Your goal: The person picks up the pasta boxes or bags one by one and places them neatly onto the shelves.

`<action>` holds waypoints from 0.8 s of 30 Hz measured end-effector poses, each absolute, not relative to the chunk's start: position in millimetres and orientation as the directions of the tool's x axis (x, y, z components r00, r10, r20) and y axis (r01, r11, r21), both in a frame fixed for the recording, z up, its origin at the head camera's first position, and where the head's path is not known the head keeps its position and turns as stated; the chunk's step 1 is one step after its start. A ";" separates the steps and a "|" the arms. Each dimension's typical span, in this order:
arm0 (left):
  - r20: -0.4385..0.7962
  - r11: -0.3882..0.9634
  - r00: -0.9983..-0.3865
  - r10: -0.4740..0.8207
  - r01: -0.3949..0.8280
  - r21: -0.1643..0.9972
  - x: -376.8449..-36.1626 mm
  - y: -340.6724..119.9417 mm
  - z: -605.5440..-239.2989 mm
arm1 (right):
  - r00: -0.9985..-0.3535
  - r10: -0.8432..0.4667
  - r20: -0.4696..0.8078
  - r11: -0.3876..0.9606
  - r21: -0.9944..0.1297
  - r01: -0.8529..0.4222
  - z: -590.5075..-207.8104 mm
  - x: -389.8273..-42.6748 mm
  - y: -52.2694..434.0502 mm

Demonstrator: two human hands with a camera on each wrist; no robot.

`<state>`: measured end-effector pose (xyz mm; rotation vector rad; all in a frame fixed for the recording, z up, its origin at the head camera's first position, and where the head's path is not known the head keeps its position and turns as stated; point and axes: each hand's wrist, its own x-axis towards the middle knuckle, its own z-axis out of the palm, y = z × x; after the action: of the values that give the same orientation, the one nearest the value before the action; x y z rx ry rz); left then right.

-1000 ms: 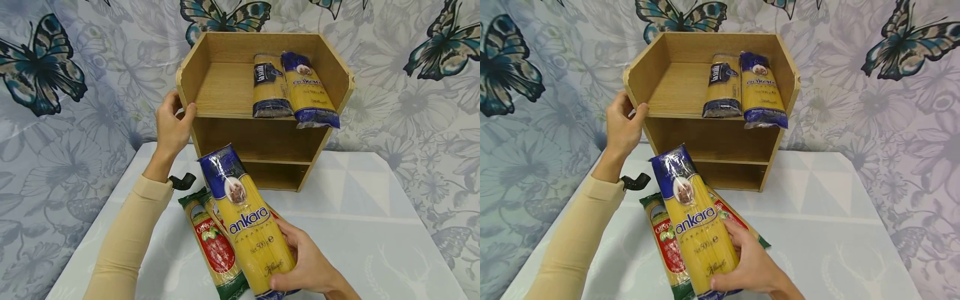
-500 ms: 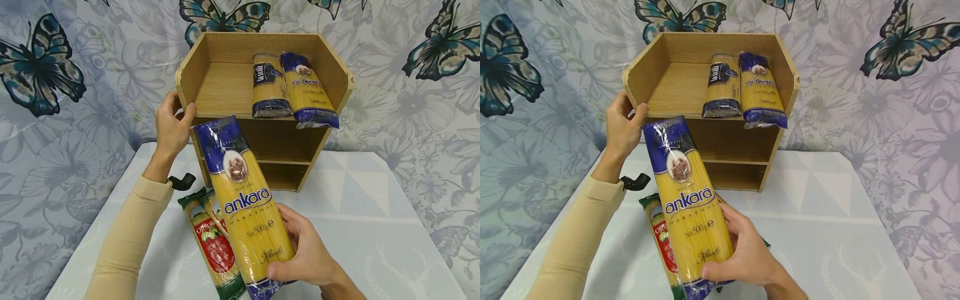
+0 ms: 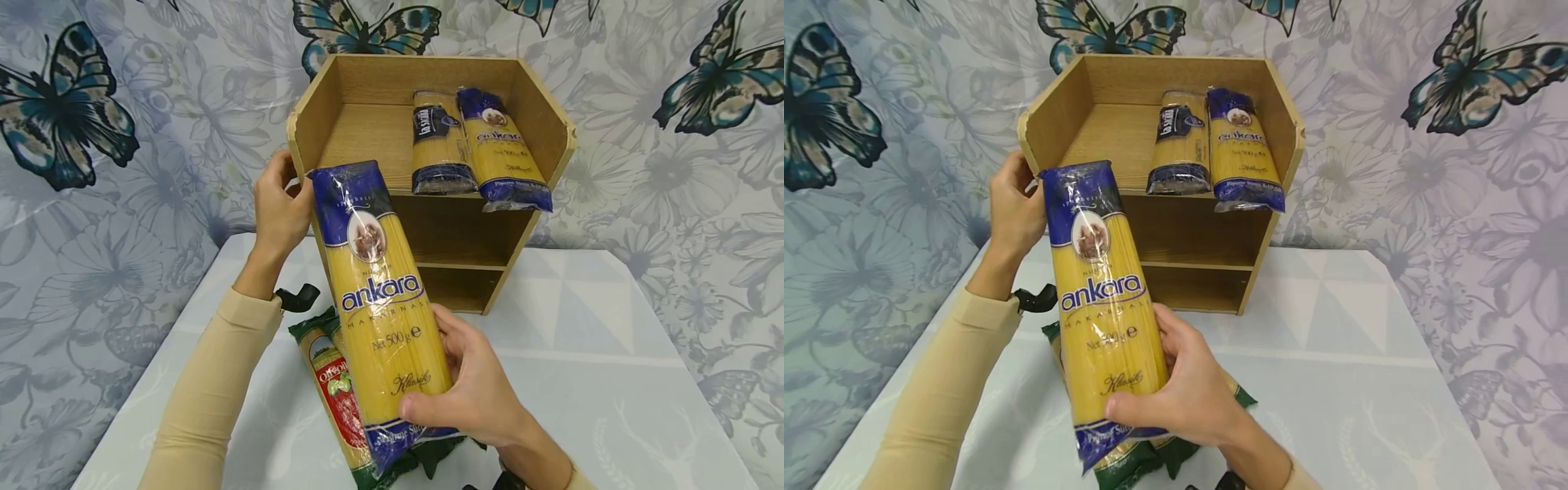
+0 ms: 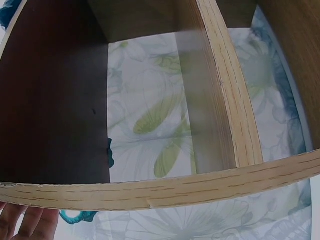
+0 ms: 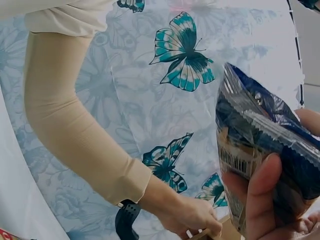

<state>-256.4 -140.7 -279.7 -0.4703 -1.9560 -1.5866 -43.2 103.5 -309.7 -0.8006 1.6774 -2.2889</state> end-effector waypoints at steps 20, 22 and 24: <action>0.623 0.244 -0.779 -0.072 0.592 0.768 -255.0 -140.3 -279.1 | -0.920 -0.346 0.185 -0.294 -0.952 -0.081 -280.1 -71.1 87.4; 0.625 0.240 -0.777 -0.075 0.594 0.768 -254.6 -140.6 -278.7 | -0.928 -0.338 0.158 -0.291 -0.955 -0.057 -275.5 -72.8 84.7; 0.627 0.237 -0.775 -0.076 0.597 0.767 -253.9 -140.6 -278.5 | -0.933 -0.332 0.141 -0.292 -0.956 -0.041 -271.6 -75.1 82.1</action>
<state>-253.9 -140.6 -278.5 -0.4751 -1.9612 -1.5831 -75.1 82.1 -271.6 -0.4703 1.7458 -2.3395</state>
